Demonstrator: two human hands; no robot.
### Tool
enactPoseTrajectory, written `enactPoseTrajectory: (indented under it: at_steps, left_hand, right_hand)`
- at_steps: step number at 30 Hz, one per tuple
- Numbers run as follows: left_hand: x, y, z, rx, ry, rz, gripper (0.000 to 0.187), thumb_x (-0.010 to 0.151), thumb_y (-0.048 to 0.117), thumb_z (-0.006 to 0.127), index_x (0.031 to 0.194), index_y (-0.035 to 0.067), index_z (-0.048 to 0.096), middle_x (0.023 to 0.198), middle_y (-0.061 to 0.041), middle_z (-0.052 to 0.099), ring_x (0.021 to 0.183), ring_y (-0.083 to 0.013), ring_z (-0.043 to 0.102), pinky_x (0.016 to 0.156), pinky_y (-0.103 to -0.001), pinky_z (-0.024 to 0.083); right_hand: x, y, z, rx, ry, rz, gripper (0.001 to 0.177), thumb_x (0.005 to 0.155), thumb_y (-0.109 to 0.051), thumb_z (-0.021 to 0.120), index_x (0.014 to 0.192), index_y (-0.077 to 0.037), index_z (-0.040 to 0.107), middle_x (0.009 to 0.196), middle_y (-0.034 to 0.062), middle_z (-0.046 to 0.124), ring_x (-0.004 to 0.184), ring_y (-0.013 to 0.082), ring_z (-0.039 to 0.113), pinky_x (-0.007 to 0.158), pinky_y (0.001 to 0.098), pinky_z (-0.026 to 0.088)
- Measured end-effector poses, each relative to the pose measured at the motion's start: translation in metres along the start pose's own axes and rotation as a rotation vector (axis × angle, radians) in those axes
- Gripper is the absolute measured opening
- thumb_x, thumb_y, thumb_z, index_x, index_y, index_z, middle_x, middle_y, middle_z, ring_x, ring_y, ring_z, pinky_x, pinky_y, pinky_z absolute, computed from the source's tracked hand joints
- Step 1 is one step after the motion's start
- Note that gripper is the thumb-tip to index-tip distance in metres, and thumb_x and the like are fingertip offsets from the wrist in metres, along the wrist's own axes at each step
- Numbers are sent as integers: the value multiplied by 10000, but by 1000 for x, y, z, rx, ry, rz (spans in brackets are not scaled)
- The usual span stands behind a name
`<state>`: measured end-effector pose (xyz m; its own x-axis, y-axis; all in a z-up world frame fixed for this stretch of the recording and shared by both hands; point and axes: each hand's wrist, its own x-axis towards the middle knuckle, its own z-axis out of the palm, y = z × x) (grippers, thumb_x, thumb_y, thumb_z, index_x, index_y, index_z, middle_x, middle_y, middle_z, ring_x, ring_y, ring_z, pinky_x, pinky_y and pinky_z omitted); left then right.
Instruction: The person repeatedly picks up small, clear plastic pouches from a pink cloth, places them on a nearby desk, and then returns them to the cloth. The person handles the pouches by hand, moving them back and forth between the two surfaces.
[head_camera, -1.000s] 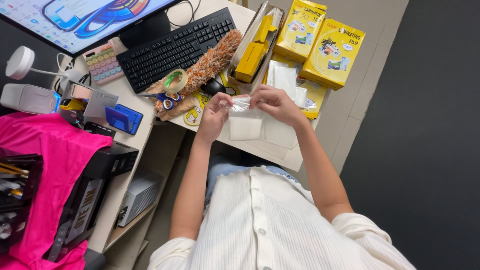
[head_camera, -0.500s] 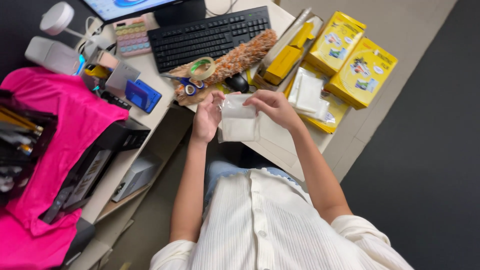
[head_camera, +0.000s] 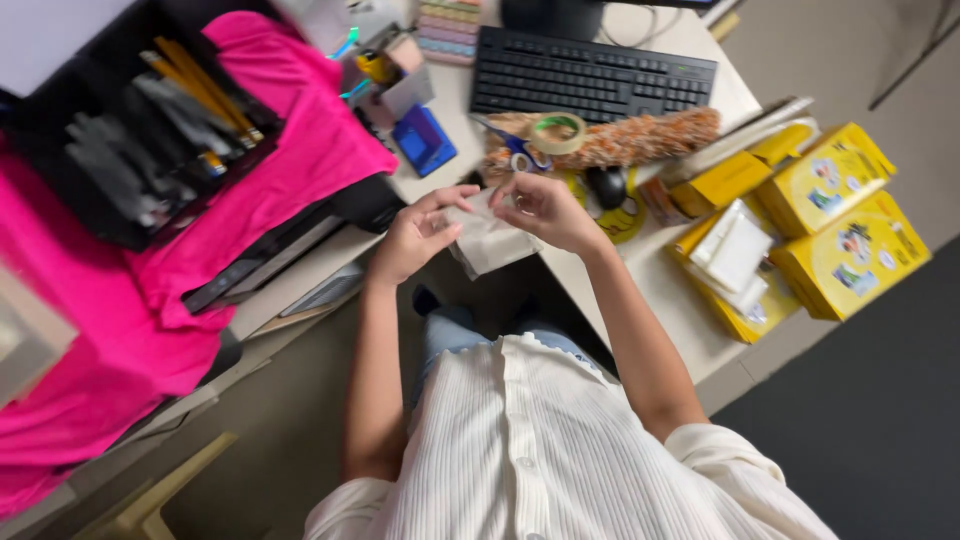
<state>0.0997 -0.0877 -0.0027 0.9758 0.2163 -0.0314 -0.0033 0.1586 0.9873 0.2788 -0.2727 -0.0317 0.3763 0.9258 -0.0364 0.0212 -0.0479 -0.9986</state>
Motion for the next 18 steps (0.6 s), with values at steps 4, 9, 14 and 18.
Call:
enactPoseTrajectory:
  at_steps: [4, 9, 14, 18]
  left_hand:
    - [-37, 1, -60, 468, 5, -47, 384, 838, -70, 691, 1193, 59, 764, 1274, 10, 689, 738, -67, 475, 684, -229, 443]
    - [-78, -13, -118, 145, 76, 98, 388, 949, -91, 610, 1320, -1, 682, 1306, -14, 705, 1014, -14, 591, 829, -216, 492]
    - [-118, -9, -159, 18, 251, -58, 428, 925, -68, 600, 1344, 1, 648, 1270, 18, 688, 708, -3, 458, 603, -191, 402]
    - [-141, -6, -180, 2, 206, -71, 552, 910, -89, 587, 1451, 19, 569, 1427, 1, 613, 913, -20, 523, 739, -197, 469]
  right_hand:
    - [50, -21, 50, -217, -146, -100, 214, 962, -41, 764, 1155, -49, 671, 864, -26, 512, 725, 37, 404, 611, 231, 372]
    - [107, -8, 112, -137, -158, -145, 318, 993, -161, 723, 1251, -50, 575, 913, -26, 605, 790, 56, 533, 677, 259, 457]
    - [138, 5, 162, -399, -217, -130, 255, 1052, -264, 676, 1079, -11, 656, 777, 64, 579, 694, 117, 509, 640, 317, 457]
    - [154, 20, 195, -449, -262, -85, 311, 1044, -293, 691, 958, 6, 677, 663, 108, 520, 624, 141, 439, 572, 344, 403]
